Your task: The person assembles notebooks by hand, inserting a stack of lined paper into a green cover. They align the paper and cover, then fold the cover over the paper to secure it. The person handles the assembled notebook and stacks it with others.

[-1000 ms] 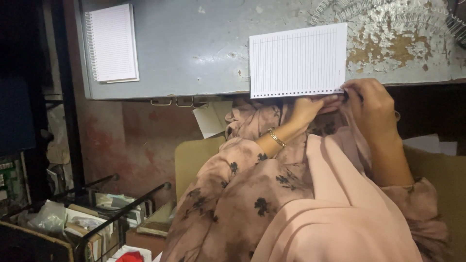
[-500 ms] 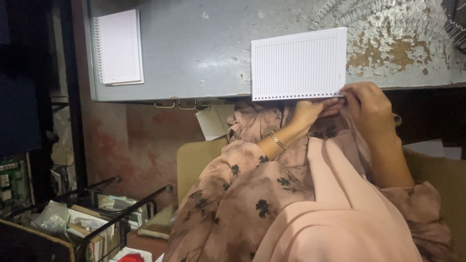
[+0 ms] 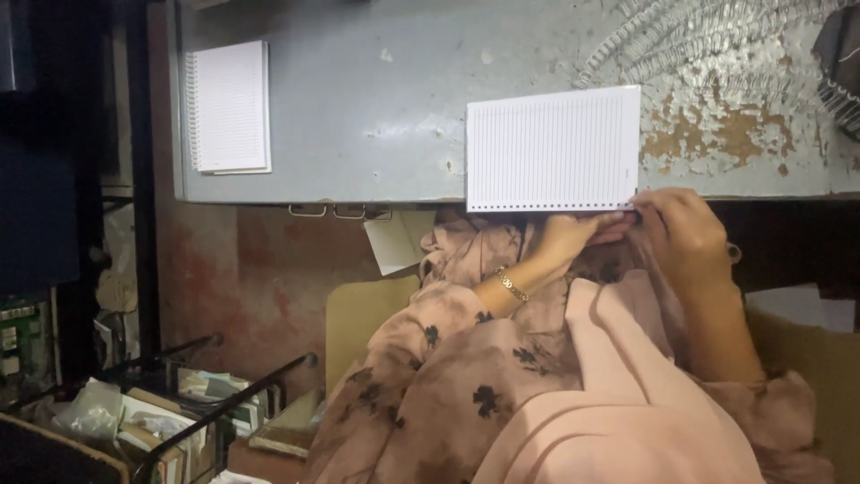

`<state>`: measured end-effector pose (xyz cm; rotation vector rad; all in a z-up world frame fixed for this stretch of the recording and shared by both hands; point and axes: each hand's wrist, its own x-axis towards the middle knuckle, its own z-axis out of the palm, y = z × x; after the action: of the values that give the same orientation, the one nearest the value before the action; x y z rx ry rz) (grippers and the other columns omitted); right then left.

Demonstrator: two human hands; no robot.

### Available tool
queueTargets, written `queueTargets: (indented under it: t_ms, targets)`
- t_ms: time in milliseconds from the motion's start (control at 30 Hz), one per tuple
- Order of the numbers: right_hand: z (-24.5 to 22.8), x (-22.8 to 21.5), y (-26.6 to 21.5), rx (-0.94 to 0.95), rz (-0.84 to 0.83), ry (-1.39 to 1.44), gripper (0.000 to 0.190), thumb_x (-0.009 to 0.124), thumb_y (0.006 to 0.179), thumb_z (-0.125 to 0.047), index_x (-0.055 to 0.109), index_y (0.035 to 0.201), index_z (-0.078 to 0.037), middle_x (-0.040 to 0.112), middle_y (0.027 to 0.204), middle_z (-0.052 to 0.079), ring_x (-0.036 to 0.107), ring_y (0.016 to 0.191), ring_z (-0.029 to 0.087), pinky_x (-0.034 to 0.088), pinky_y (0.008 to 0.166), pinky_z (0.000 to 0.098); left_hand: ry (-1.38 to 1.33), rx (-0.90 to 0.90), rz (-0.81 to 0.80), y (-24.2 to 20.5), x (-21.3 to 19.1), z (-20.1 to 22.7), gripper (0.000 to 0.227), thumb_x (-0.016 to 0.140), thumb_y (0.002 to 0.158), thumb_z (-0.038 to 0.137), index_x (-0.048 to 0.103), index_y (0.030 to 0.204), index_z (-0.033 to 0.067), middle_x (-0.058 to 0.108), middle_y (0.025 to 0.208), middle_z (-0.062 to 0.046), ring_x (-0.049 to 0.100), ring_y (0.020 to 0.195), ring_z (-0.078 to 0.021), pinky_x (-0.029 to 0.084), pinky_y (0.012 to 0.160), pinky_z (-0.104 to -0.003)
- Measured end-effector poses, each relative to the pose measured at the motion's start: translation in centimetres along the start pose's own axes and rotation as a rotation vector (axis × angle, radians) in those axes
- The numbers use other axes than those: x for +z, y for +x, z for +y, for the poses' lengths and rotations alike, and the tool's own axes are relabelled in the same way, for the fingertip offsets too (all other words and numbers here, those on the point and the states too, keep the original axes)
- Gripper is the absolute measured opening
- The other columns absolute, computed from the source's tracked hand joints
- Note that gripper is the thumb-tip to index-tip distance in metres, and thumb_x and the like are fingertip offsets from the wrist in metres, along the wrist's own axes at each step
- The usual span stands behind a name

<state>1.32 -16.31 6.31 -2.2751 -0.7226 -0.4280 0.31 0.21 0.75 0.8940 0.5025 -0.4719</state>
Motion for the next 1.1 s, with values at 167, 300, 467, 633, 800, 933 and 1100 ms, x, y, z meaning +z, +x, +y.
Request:
queueTargets:
  t_ms: [167, 300, 467, 633, 800, 933, 1100]
  targets:
    - [-1.5, -1.8, 1.4, -0.067, 0.036, 0.011, 0.008, 0.076, 0.102, 0.002, 0.072, 0.103, 0.009, 0.073, 0.101, 0.015, 0.066, 0.089, 0.031, 0.055, 0.087, 0.0390, 0.027, 0.091, -0.022, -0.3, -0.2, 0.5, 0.034, 0.072, 0.091, 0.003, 0.066, 0.123, -0.0089, 0.071, 0.115, -0.026, 0.073, 0.098, -0.0316, 0.065, 0.090, -0.037]
    - [-1.4, -2.5, 1.5, 0.049, 0.130, 0.100, 0.006, 0.071, 0.105, 0.005, 0.073, 0.102, 0.009, 0.076, 0.102, 0.020, 0.071, 0.092, 0.031, 0.058, 0.088, 0.0384, 0.031, 0.016, -0.109, 0.5, -1.2, -0.6, 0.036, 0.067, 0.098, 0.007, 0.063, 0.127, -0.0129, 0.069, 0.118, -0.029, 0.072, 0.104, -0.0350, 0.063, 0.094, -0.038]
    - [-0.7, -1.9, 1.0, 0.089, 0.036, 0.069, 0.012, 0.066, 0.108, 0.000, 0.074, 0.106, 0.009, 0.076, 0.104, 0.018, 0.070, 0.095, 0.032, 0.058, 0.088, 0.0376, 0.033, -0.010, -0.107, 1.0, -2.2, -2.1, 0.032, 0.067, 0.100, 0.010, 0.065, 0.124, -0.0108, 0.070, 0.119, -0.027, 0.072, 0.105, -0.0346, 0.062, 0.095, -0.035]
    - [-0.9, -1.9, 2.3, 0.053, 0.023, 0.134, 0.011, 0.065, 0.105, 0.004, 0.071, 0.104, 0.014, 0.074, 0.100, 0.024, 0.070, 0.090, 0.036, 0.060, 0.084, 0.0416, -0.014, -0.037, -0.065, 1.0, -2.7, -3.1, 0.029, 0.066, 0.099, 0.005, 0.065, 0.121, -0.0147, 0.068, 0.120, -0.030, 0.072, 0.103, -0.0379, 0.062, 0.098, -0.038]
    - [-0.9, -1.6, 2.0, 0.197, -0.107, 0.156, 0.011, 0.064, 0.106, 0.004, 0.072, 0.109, 0.011, 0.073, 0.105, 0.021, 0.068, 0.097, 0.034, 0.057, 0.092, 0.0412, -0.052, -0.014, -0.128, 1.5, -4.2, -5.2, 0.029, 0.063, 0.103, 0.007, 0.064, 0.125, -0.0123, 0.067, 0.125, -0.029, 0.070, 0.110, -0.0395, 0.060, 0.103, -0.041]
    - [-1.4, -2.0, 3.3, 0.135, -0.104, 0.185, 0.013, 0.061, 0.107, 0.005, 0.071, 0.107, 0.013, 0.073, 0.104, 0.023, 0.067, 0.095, 0.037, 0.058, 0.090, 0.0442, -0.009, -0.067, -0.075, 0.6, -2.5, -2.6, 0.026, 0.060, 0.104, 0.004, 0.065, 0.124, -0.0117, 0.068, 0.123, -0.028, 0.071, 0.107, -0.0357, 0.061, 0.101, -0.037]
    - [-2.2, -2.7, 4.4, -0.002, -0.177, 0.132, 0.009, 0.060, 0.105, 0.006, 0.067, 0.106, 0.010, 0.073, 0.109, 0.024, 0.064, 0.098, 0.041, 0.056, 0.094, 0.0479, -0.021, -0.090, 0.039, 0.5, -1.8, -2.6, 0.022, 0.072, 0.094, 0.004, 0.071, 0.114, -0.0061, 0.072, 0.115, -0.022, 0.073, 0.100, -0.0279, 0.063, 0.095, -0.033]
